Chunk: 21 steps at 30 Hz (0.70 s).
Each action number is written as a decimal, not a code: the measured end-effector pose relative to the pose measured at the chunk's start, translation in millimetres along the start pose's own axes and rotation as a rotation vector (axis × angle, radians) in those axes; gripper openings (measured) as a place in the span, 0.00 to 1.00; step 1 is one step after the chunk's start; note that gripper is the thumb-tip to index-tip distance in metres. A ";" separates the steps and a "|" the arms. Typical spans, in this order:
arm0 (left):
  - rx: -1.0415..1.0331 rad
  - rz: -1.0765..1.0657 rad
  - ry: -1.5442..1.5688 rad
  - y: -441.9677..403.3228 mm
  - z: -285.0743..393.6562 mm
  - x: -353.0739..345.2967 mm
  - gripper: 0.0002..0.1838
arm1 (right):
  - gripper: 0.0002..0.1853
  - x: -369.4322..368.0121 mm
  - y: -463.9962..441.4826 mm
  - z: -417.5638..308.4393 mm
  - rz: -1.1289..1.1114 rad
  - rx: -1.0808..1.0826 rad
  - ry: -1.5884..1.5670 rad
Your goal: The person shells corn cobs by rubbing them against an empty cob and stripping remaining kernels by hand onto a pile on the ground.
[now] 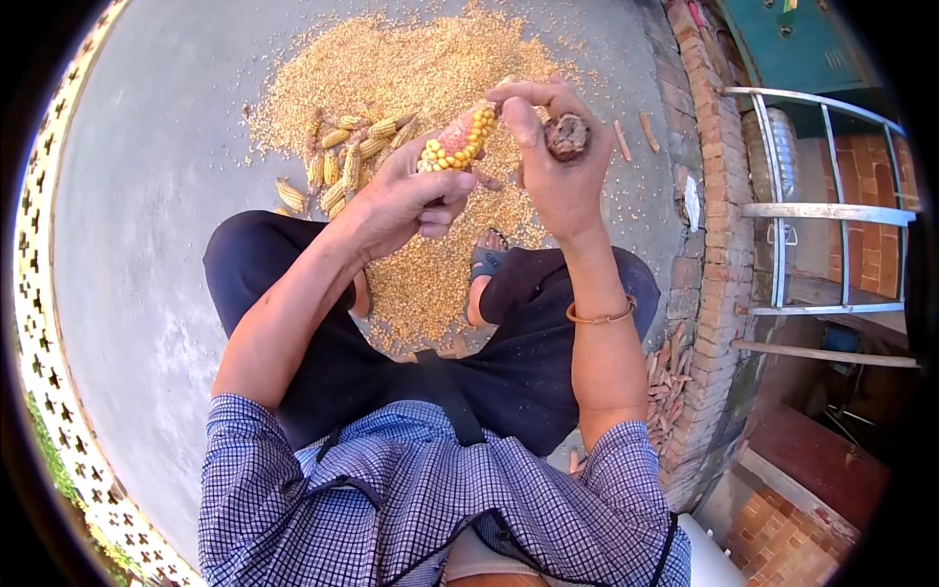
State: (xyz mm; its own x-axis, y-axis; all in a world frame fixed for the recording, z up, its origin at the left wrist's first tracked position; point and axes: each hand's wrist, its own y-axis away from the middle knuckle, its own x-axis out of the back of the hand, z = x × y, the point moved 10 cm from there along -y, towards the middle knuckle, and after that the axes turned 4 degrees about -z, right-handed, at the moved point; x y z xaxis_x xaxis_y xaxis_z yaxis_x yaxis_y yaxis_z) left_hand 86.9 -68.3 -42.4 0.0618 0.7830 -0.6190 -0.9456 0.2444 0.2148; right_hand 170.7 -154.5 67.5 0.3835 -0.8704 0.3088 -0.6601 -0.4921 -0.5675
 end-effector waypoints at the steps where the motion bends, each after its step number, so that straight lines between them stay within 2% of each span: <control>1: 0.019 0.012 0.003 2.3 1.3 -0.8 0.18 | 0.09 -8.8 -0.3 -14.1 -0.046 0.170 0.164; 5: 0.104 -0.010 0.013 11.9 -5.8 -2.2 0.15 | 0.15 -38.2 7.8 -25.9 -0.227 0.298 0.337; 6: 0.123 -0.035 0.015 12.6 -8.5 -3.3 0.15 | 0.16 -37.6 9.1 -21.2 -0.189 0.258 0.307; 9: 0.043 0.011 -0.113 13.7 3.0 -7.0 0.15 | 0.16 -34.1 9.5 -14.0 -0.153 0.174 0.341; 10: -0.026 0.030 -0.377 12.7 11.0 -4.1 0.14 | 0.16 -35.0 9.8 -13.6 -0.152 0.173 0.356; 16: 0.011 0.179 -0.572 16.7 15.6 9.4 0.14 | 0.18 -53.7 11.2 -19.1 -0.276 0.259 0.376; 19: -0.395 0.153 -0.791 12.1 17.8 12.9 0.16 | 0.19 -61.6 13.8 -15.8 -0.267 0.240 0.428; 21: -0.365 0.183 -0.922 16.6 17.2 13.7 0.12 | 0.20 -61.9 10.7 -16.7 -0.258 0.144 0.499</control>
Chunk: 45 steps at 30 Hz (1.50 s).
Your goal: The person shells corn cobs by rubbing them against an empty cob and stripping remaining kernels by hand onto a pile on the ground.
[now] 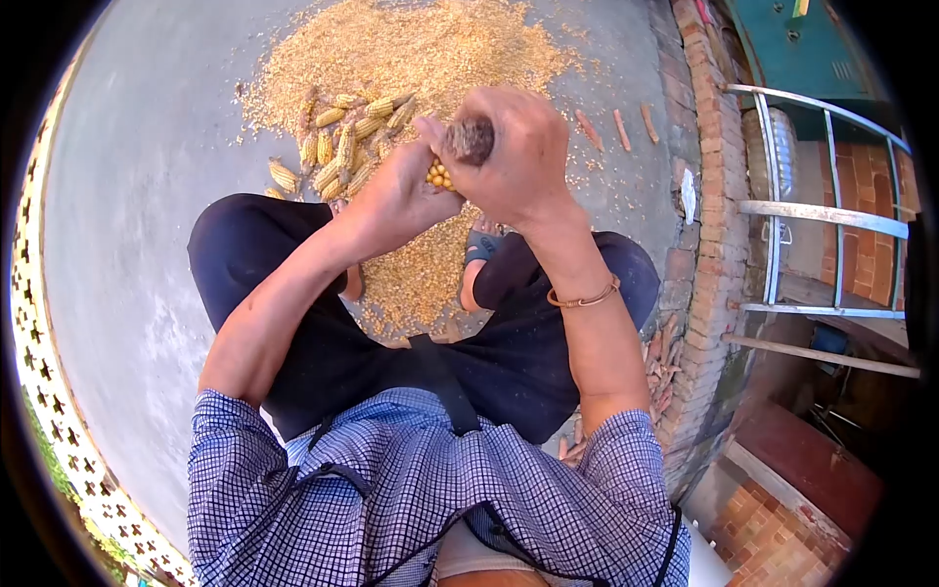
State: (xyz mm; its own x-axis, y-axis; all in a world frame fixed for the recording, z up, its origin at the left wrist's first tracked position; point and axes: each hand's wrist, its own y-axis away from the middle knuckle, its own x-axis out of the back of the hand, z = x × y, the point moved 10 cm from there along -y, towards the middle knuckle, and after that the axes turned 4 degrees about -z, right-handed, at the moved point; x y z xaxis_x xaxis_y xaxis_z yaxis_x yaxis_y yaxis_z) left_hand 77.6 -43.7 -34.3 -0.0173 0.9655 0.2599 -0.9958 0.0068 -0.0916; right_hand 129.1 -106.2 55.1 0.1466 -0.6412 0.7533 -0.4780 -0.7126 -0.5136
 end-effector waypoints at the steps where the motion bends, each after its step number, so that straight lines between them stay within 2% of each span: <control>1: 0.014 -0.003 -0.070 1.9 1.8 0.8 0.11 | 0.20 -1.0 0.2 1.8 0.020 -0.024 0.013; 4: -0.044 0.028 -0.184 -1.3 7.2 2.2 0.12 | 0.21 -4.2 -1.8 12.8 0.022 -0.124 0.031; 6: 0.043 -0.056 -0.299 -4.8 5.3 -3.0 0.14 | 0.22 -9.1 -0.9 23.3 -0.056 -0.241 0.012; 7: 0.088 -0.098 -0.355 -5.9 3.4 -5.8 0.16 | 0.22 -6.3 3.6 36.9 -0.010 -0.329 -0.158; 9: 0.114 -0.032 -0.139 -9.7 -1.0 -1.8 0.16 | 0.22 -1.0 15.1 69.8 0.086 -0.494 -0.500; 11: 0.100 0.042 0.064 -13.5 -8.7 3.2 0.20 | 0.20 29.5 18.0 79.4 0.256 -0.565 -0.722; 12: 0.207 0.006 0.223 -12.0 -13.8 0.6 0.21 | 0.19 41.9 22.6 81.4 0.342 -0.603 -0.834; 13: 0.312 -0.032 0.381 -8.5 -13.0 -1.5 0.22 | 0.17 44.3 24.6 79.5 0.333 -0.626 -0.861; 14: 0.420 -0.071 0.540 -4.1 -15.6 -7.4 0.24 | 0.17 42.9 19.5 71.3 0.294 -0.537 -0.820; 15: 0.406 -0.061 0.602 -4.6 -17.7 -10.3 0.25 | 0.16 36.6 17.0 62.5 0.253 -0.450 -0.778; 18: 0.407 -0.067 0.734 -5.3 -19.3 -13.6 0.23 | 0.17 25.3 7.4 18.1 0.057 -0.020 -0.257; 20: 0.324 -0.099 0.612 -6.7 -20.3 -10.3 0.21 | 0.16 3.4 6.1 -8.9 -0.041 0.102 -0.106; 21: 0.282 -0.119 0.552 -6.6 -20.4 -10.7 0.20 | 0.18 0.0 5.9 -8.6 -0.007 0.088 -0.065; 24: -0.227 0.066 0.112 -9.1 28.3 -0.8 0.18 | 0.19 -1.0 7.0 1.9 -0.017 -0.123 -0.022; 25: -0.129 -0.004 -0.018 -8.8 28.1 -8.3 0.15 | 0.19 -3.9 6.2 8.5 -0.031 -0.198 0.006; 27: 0.010 -0.064 0.017 -5.8 9.6 -16.5 0.14 | 0.19 -10.9 10.5 20.8 -0.068 -0.360 0.057; 28: 0.067 -0.086 0.027 -8.5 2.4 -17.3 0.14 | 0.18 -8.1 9.6 22.8 -0.052 -0.365 0.014; 30: 0.044 -0.039 -0.014 -14.1 6.5 -11.1 0.14 | 0.18 -1.2 7.4 27.0 -0.018 -0.373 -0.079; 32: 0.072 -0.012 0.003 -16.8 -1.0 -8.2 0.14 | 0.16 4.6 12.8 44.9 0.131 -0.454 -0.537; 33: 0.045 -0.015 -0.021 -17.6 3.9 -6.0 0.18 | 0.15 5.3 16.2 53.9 0.203 -0.492 -0.767; 36: 0.450 -0.099 0.529 -3.6 -19.3 -15.4 0.21 | 0.16 10.2 17.1 46.7 0.144 -0.430 -0.694; 37: 0.470 -0.136 0.572 -4.2 -26.1 -17.2 0.23 | 0.17 6.2 16.7 42.1 0.108 -0.393 -0.643; 40: 0.161 -0.055 0.452 -9.9 -11.2 -6.7 0.23 | 0.22 1.8 5.2 -24.6 0.028 0.104 -0.053; 41: 0.007 0.031 0.259 -5.3 -4.2 -1.9 0.24 | 0.22 -15.0 8.3 -11.4 -0.106 -0.027 -0.154; 44: 0.130 -0.155 0.156 -5.2 -8.3 -11.9 0.27 | 0.18 -10.9 5.6 -10.2 -0.037 -0.155 -0.051; 45: 0.117 -0.144 0.210 -7.1 -5.5 -12.4 0.25 | 0.18 -13.3 7.0 -4.8 -0.058 -0.248 -0.048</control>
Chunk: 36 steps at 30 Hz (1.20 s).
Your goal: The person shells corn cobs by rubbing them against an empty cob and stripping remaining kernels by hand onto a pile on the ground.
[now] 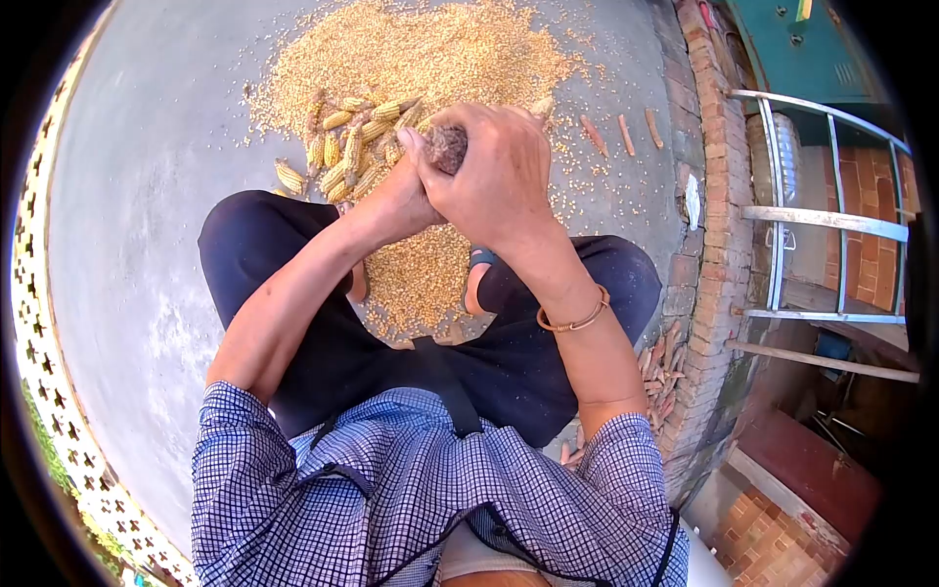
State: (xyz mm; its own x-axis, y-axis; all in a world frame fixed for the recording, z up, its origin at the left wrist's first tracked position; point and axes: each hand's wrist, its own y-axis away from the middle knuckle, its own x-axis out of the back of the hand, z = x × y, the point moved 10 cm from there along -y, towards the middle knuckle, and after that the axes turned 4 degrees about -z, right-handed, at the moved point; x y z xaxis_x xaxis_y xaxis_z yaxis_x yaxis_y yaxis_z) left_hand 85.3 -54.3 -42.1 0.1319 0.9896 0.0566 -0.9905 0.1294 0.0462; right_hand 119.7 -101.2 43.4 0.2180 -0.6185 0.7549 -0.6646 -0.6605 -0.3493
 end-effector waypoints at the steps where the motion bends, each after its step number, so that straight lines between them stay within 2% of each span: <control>1: -0.086 0.019 -0.119 0.6 8.6 -4.5 0.25 | 0.18 -1.5 -2.2 6.4 -0.015 -0.089 0.003; 3: -0.259 0.052 -0.362 5.9 22.5 -21.4 0.24 | 0.19 -2.7 -5.1 19.3 -0.043 -0.187 0.039; 4: -0.232 0.107 -0.016 5.5 11.0 -21.5 0.23 | 0.20 -6.2 -7.1 22.7 -0.071 -0.187 0.073; 5: -0.153 0.077 -0.042 1.6 1.1 -22.9 0.23 | 0.20 -7.3 -8.8 24.7 -0.095 -0.182 0.109; 6: -0.075 0.042 -0.070 -4.2 -4.1 -20.4 0.23 | 0.21 -3.1 -10.2 27.0 -0.124 -0.215 0.033; 7: 0.002 0.008 -0.101 -7.8 -6.6 -18.8 0.23 | 0.21 3.8 -8.8 39.0 -0.050 -0.252 -0.182; 9: 0.163 0.025 0.200 -7.6 -2.5 -17.2 0.21 | 0.20 13.6 -9.1 65.7 0.095 -0.302 -0.618; 10: 0.207 0.044 0.349 -6.4 -5.7 -16.4 0.20 | 0.16 29.6 -8.3 65.4 0.209 -0.216 -0.742; 12: 0.258 0.026 0.635 -8.0 -15.2 -18.5 0.18 | 0.15 38.8 -4.9 62.3 0.166 -0.235 -0.809; 15: 0.276 -0.012 0.771 -7.0 -16.8 -15.5 0.17 | 0.18 34.0 -2.6 46.5 0.058 -0.090 -0.593; 16: 0.272 -0.005 0.798 -5.2 -14.6 -13.8 0.16 | 0.19 34.1 -3.1 28.9 0.035 0.083 -0.396; 17: 0.268 0.015 0.756 -3.4 -16.1 -12.0 0.16 | 0.20 29.2 -0.4 11.1 0.012 0.253 -0.196; 18: 0.264 0.034 0.715 -1.5 -18.2 -10.4 0.15 | 0.20 25.5 1.8 -1.0 0.073 0.355 -0.147; 20: 0.209 0.008 0.603 -1.6 -26.8 -8.8 0.13 | 0.20 17.5 3.4 -5.0 0.046 0.345 -0.061; 22: 0.234 0.037 0.556 1.9 -14.7 -8.1 0.19 | 0.18 20.3 5.5 -12.0 0.103 0.361 -0.022; 24: 0.272 0.066 0.457 5.2 -4.5 -4.0 0.24 | 0.18 20.4 4.3 -8.9 0.186 0.237 0.057; 28: -0.184 0.156 0.190 4.3 13.7 -7.5 0.22 | 0.18 16.5 0.7 6.5 0.192 0.061 0.083; 31: -0.212 0.050 -0.067 -10.0 30.1 -5.9 0.20 | 0.21 20.2 -5.0 31.8 0.163 -0.073 -0.251; 32: 0.060 -0.026 -0.028 -8.4 18.9 -5.8 0.23 | 0.19 26.5 -5.6 38.9 0.184 -0.110 -0.363; 34: 0.158 -0.003 0.213 -2.7 8.5 -4.6 0.29 | 0.15 38.0 -1.4 52.3 0.228 -0.193 -0.598; 36: 0.194 -0.006 0.387 0.2 1.4 -1.9 0.35 | 0.10 48.9 -3.7 65.1 0.255 -0.122 -0.566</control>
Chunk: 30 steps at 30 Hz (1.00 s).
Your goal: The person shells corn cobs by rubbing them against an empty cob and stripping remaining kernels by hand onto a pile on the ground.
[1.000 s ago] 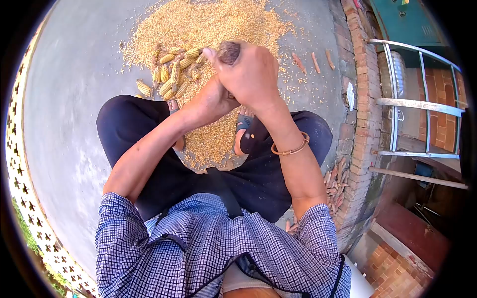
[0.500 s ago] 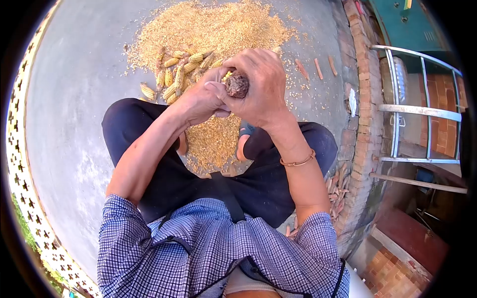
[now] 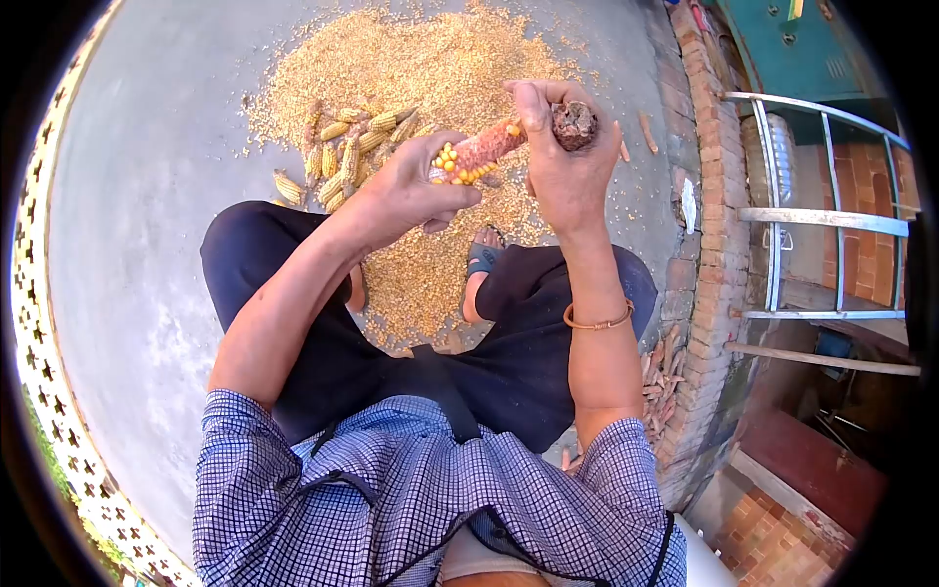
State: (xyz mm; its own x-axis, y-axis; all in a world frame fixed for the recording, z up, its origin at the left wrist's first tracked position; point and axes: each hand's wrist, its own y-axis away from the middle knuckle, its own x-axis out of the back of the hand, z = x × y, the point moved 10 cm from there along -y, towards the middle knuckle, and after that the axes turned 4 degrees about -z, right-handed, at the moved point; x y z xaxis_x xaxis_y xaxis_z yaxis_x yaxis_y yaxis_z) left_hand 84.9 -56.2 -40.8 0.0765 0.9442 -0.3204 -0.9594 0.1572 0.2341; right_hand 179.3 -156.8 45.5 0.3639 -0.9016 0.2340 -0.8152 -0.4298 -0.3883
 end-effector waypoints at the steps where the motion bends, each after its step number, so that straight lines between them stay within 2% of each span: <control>1: 0.000 0.019 -0.010 1.4 2.0 3.4 0.36 | 0.10 2.3 -1.8 4.8 -0.017 -0.022 -0.016; 4: -0.054 0.055 -0.053 5.1 12.1 8.7 0.35 | 0.10 4.4 -5.4 11.6 -0.079 -0.128 -0.058; 5: -0.077 0.083 -0.117 6.0 17.9 11.3 0.35 | 0.11 4.0 -4.6 15.2 -0.105 -0.193 -0.071; 8: -0.127 0.151 -0.333 12.4 37.4 14.9 0.31 | 0.17 1.3 -3.2 15.6 -0.115 -0.200 -0.223; 11: -0.540 0.226 -0.690 18.7 57.3 13.3 0.29 | 0.22 -2.8 -0.2 8.9 -0.140 -0.202 -0.315; 14: -0.381 0.194 -0.578 16.7 55.8 13.8 0.27 | 0.23 -8.7 2.3 11.0 -0.205 -0.285 -0.410; 20: -0.530 0.226 -0.733 21.1 66.8 6.2 0.28 | 0.19 -17.0 6.4 7.5 -0.208 -0.259 -0.454; 28: -0.482 0.222 -0.868 20.7 57.7 6.0 0.29 | 0.07 -20.8 12.7 17.8 -0.154 -0.346 -0.314; 30: -0.502 0.224 -0.840 20.4 57.9 7.4 0.28 | 0.07 -21.1 13.8 24.9 -0.148 -0.418 -0.403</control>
State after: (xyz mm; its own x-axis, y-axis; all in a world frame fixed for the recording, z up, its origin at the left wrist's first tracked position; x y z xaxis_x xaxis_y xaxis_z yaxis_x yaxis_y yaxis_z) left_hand 81.6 -29.2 14.7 -0.1386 0.8656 0.4811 -0.9638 -0.0062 -0.2665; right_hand 171.6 -144.9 13.0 0.5623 -0.8168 -0.1291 -0.8215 -0.5696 0.0256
